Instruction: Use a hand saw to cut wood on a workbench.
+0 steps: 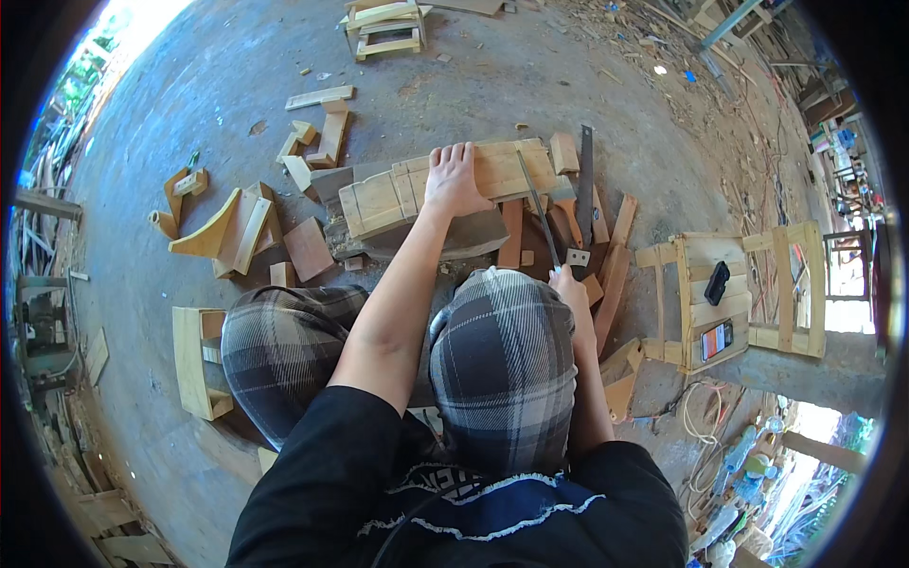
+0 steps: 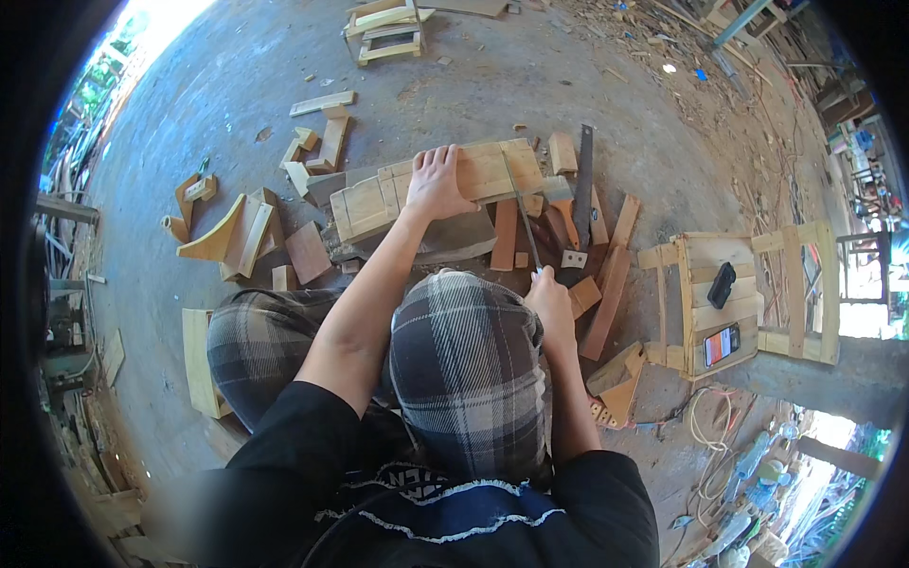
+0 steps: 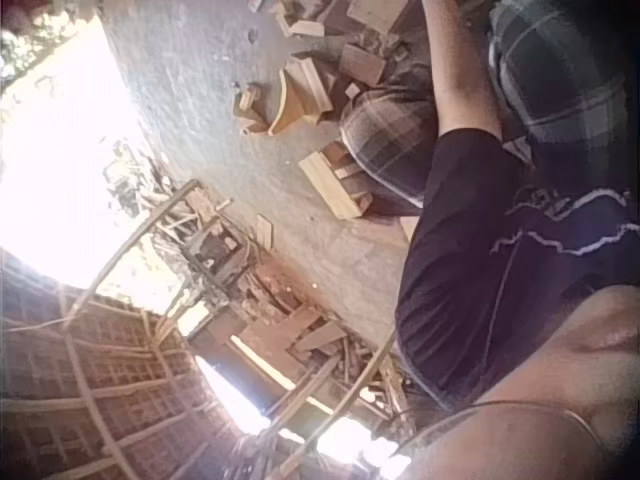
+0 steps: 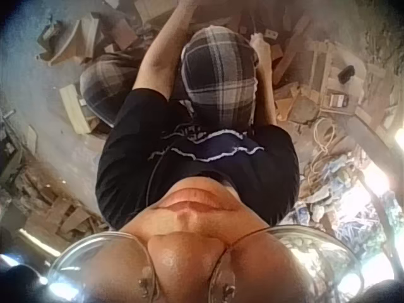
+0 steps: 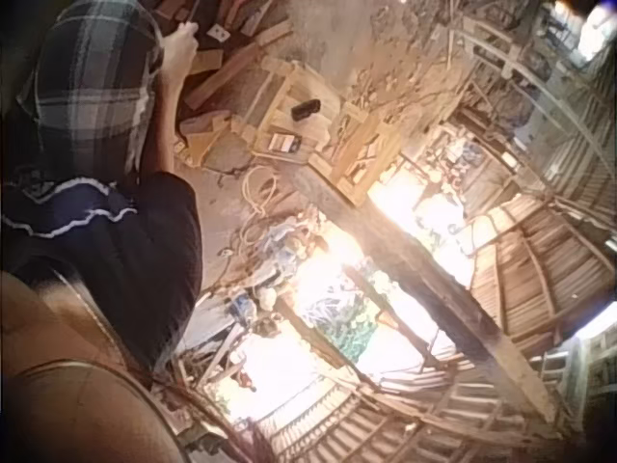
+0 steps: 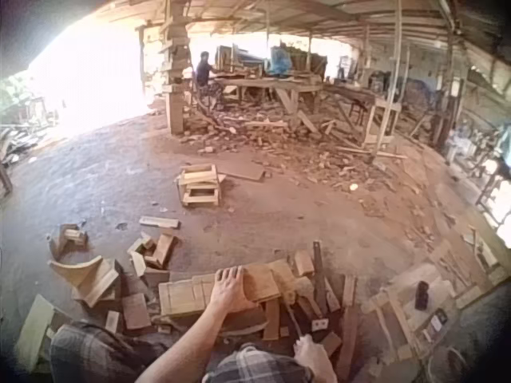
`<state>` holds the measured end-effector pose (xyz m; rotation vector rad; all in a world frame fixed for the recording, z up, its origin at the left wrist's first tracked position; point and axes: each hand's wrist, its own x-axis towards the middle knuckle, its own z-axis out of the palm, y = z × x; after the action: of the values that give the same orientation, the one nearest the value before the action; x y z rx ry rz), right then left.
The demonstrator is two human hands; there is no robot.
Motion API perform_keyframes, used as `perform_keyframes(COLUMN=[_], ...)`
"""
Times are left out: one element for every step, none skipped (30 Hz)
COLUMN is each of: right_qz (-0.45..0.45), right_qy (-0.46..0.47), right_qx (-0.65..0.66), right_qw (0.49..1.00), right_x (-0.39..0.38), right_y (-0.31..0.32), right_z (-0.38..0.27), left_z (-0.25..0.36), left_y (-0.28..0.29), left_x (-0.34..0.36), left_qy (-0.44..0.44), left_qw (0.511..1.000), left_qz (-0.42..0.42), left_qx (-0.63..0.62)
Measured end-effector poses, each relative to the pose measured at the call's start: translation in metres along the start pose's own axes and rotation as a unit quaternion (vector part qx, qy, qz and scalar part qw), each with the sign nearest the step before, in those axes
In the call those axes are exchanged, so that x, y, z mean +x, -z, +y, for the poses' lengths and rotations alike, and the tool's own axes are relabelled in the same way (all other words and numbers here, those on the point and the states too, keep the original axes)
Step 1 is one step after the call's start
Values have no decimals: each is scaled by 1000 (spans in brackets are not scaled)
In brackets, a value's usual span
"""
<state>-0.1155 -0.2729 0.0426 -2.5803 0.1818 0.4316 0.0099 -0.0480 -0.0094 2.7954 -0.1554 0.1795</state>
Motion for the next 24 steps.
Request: perform_keyframes(right_qz=[1, 4, 19, 31, 18, 5, -8, -18, -14, -16, -21, -21, -7, 6, 5, 3, 0, -3, -4, -4, -4, -6, -8, -8], right_qy=[-22, -26, -6, 16, 43, 70, 70, 68, 66, 49, 35, 36, 42, 47, 49, 51, 53, 57, 42, 25, 25, 11, -3, -3], right_qx=[-14, -13, -14, -15, -28, -41, -52, -64, -66, -65, -62, -63, -42, -21, -22, -24, -26, -28, -35, -44, -48, -47, -45, -47], right_qw=[1000, 1000, 1000, 999, 999, 997, 996, 995, 996, 997, 997, 997, 998, 999, 999, 998, 998, 998, 998, 999, 999, 999, 999, 999], right_x=[-3, 0, 9, 20, 32, 46, 60, 73, 88, 104, 110, 111, 107, 102, 94, 83, 70, 56, 40, 31, 27, 23, 22, 26], right_y=[1, 0, 2, 3, 5, 6, 5, 6, 3, -3, -6, -8, -10, -12, -12, -8, -3, 2, 11, 19, 22, 24, 25, 23], right_z=[-2, -6, -12, -18, -21, -24, -31, -38, -39, -39, -42, -41, -43, -45, -42, -38, -37, -36, -37, -39, -41, -44, -46, -46], left_z=[0, -1, -2, -5, -6, -7, -8, -4, 0, 2, 2, 1, -1, -2, -3, -3, -2, -3, -4, -2, -2, -1, -2, -2], left_y=[-1, -2, -2, -2, -2, -2, -2, -2, -2, -2, -2, -3, -2, -1, -1, -1, 0, 1, 1, 0, -1, -1, -1, -1], left_x=[1, 1, 1, 1, 0, 0, -1, 1, 4, 5, 5, 5, 4, 3, 2, 2, 1, -1, -2, -3, -4, -3, -2, -2], left_qy=[-5, -5, -4, -6, -4, -1, -1, -2, -2, -4, 0, 4, 7, 9, 10, 14, 16, 19, 22, 6, -9, -8, -13, -18], left_qw=[1000, 1000, 1000, 1000, 1000, 1000, 1000, 1000, 1000, 1000, 1000, 1000, 1000, 1000, 1000, 1000, 1000, 1000, 1000, 1000, 1000, 1000, 1000, 999], left_qz=[-1, -8, -14, -15, -16, -16, -16, -16, -15, -13, -18, -22, -22, -23, -24, -23, -22, -21, -21, -12, -4, -4, -4, -5], left_qx=[-2, -4, -5, -5, -3, -1, -1, 0, 0, -1, -1, -2, -1, -3, -6, -6, -4, -3, -4, -11, -17, -21, -24, -27])
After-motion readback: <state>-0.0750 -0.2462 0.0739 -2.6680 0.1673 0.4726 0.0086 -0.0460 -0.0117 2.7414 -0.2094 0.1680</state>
